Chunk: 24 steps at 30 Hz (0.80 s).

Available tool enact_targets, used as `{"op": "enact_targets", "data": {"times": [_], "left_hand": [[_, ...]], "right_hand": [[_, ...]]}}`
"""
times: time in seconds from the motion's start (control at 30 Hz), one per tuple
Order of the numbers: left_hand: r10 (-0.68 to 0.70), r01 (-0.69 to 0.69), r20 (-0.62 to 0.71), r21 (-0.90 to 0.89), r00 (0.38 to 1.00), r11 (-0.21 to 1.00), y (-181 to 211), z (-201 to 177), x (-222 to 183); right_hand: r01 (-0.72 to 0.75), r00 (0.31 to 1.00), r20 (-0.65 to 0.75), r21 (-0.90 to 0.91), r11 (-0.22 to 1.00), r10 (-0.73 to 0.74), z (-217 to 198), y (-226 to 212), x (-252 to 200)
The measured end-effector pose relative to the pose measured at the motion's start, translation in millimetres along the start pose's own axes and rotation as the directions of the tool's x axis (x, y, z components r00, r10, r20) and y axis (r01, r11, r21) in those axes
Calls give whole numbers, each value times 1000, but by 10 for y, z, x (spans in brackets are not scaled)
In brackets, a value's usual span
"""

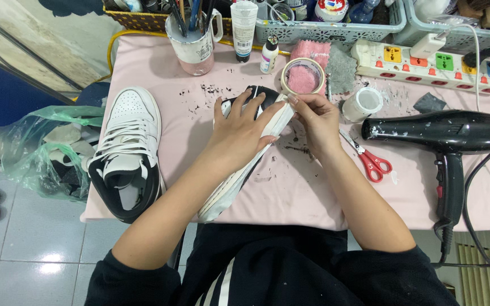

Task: The person applies masking tape to the midsole of a sneaker, trims the tape with scissors, and presses it down along the edge by hand.

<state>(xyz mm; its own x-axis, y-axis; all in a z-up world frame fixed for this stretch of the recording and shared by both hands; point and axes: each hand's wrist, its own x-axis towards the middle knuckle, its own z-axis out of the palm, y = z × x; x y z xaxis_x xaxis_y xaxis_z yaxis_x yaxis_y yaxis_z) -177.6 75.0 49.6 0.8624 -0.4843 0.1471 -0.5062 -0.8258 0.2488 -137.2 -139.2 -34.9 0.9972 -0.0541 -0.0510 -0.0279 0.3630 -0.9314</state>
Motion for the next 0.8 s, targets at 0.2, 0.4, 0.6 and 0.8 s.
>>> {"op": "enact_targets", "data": {"times": [0.2,0.4,0.6,0.8], "left_hand": [[8,-9,17,1,1000,1000,5,8,15],[13,-15,74,29,997,999,-5,7,18],[-19,16,133,21,991,1000,-5,-34,37],[-9,7,112,19,994,1000,-5,-66,15]], "right_hand": [[-29,1000,9,49,998,29,-11,26,14],[-84,996,-6,109,990,85,-22,73,10],[-38,998,-58,-92,995,33,-5,79,-3],[532,811,150,-591,607,-566,71,-73,-284]]}}
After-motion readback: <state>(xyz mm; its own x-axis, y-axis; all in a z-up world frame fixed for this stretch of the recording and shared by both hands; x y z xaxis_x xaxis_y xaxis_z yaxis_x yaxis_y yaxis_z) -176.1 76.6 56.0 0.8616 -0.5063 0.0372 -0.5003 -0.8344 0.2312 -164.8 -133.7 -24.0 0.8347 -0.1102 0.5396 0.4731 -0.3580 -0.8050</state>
